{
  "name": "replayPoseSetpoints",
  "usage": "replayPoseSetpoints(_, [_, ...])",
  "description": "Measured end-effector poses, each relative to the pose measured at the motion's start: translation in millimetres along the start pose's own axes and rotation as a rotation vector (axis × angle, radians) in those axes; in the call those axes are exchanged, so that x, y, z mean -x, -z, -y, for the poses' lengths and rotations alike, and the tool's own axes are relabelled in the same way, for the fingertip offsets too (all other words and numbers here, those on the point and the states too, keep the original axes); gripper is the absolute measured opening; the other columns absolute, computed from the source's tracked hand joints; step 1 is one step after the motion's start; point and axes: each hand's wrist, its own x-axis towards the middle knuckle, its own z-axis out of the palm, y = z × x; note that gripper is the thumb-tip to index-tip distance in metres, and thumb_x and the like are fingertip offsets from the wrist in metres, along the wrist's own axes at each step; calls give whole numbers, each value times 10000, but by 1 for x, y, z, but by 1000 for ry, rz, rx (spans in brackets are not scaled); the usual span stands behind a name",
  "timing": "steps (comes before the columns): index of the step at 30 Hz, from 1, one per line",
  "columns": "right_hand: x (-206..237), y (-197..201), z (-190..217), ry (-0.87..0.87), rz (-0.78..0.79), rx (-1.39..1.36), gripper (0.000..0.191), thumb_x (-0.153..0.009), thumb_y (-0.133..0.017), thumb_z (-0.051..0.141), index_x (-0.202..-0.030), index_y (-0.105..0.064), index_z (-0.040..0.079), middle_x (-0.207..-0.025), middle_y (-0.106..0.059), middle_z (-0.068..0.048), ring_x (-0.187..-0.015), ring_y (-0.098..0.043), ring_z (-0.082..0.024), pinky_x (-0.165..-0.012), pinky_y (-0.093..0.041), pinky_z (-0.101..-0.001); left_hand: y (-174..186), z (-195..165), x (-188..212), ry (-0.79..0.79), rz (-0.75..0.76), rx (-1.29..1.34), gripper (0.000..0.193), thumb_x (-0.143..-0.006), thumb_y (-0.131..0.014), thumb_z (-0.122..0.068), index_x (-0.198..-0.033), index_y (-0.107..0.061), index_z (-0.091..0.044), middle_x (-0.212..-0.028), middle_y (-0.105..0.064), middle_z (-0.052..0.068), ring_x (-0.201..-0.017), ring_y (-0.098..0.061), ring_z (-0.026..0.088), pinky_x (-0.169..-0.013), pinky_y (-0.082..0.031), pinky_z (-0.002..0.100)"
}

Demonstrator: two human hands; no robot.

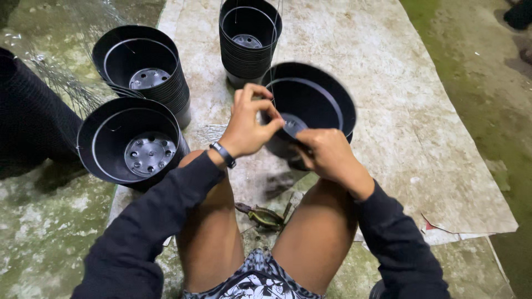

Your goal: The person sits on the floor and assembles hanging loops on black plastic pots. They bend wire pieces into loops, insert them through holes in the pot rims, and twist the ends to secure them. The person handles multiple pots one at a time, repeating the process.

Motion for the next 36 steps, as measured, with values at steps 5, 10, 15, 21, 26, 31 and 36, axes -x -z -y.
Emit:
replayPoseSetpoints(5, [-36, -11, -29, 7, -137, 277, 120, -899, -695, 183, -834, -686, 83, -766, -685, -133, -628, -663, -373, -549, -504, -473, -41, 48, -43, 113, -225, -41, 156, -758, -852, -177, -763, -726, -86, -1214, -567, 149, -1165, -518, 357, -1029, -426, 468])
replayPoseSetpoints(10, [-65, -34, -61, 28, -189, 508, 50, -856, -646, 75, -813, -671, 83, -795, -696, -106, -647, -699, -302, -551, -533, -411, -68, 88, -79, 518, -209, 216, 369, -787, -805, -142, -1065, -608, 1, -1093, -696, 208, -941, -736, 308, -773, -612, 413])
replayPoseSetpoints(15, [-61, -65, -79, 47, -162, 578, 17, -806, -650, 75, -806, -666, 79, -784, -696, -106, -633, -707, -281, -531, -540, -386, -81, 112, -80, 786, 18, 539, 163, -813, -724, -4, -806, -674, 152, -793, -759, 223, -673, -788, 247, -567, -627, 323])
replayPoseSetpoints(21, [-53, -87, -86, 49, -104, 665, 44, -797, -663, 98, -755, -649, 98, -750, -678, -80, -612, -708, -232, -507, -536, -347, -97, 114, -69, 869, -110, 468, 171, -770, -768, -13, -778, -649, 110, -709, -740, 178, -594, -773, 230, -498, -650, 329])
replayPoseSetpoints(26, [-52, -94, -80, 94, -129, 725, 82, -810, -665, 114, -736, -632, 105, -723, -654, -60, -620, -697, -204, -498, -527, -328, -93, 107, -60, 837, -121, 351, 175, -771, -777, -35, -780, -688, 115, -695, -746, 184, -582, -766, 220, -494, -623, 311])
replayPoseSetpoints(31, [-50, -78, -71, 138, -105, 643, 48, -809, -663, 105, -784, -625, 88, -770, -656, -72, -636, -692, -217, -509, -526, -350, -77, 109, -60, 784, 90, 374, 258, -860, -787, -122, -823, -718, 124, -746, -756, 177, -607, -742, 185, -538, -598, 286])
replayPoseSetpoints(36, [-34, -40, -81, 204, -377, 375, 214, -842, -683, 186, -974, -663, 18, -875, -666, -122, -782, -664, -296, -676, -489, -400, -45, 130, -65, 652, 286, 525, 423, -990, -578, -422, -1053, -702, -22, -931, -743, 48, -816, -737, 137, -645, -596, 314])
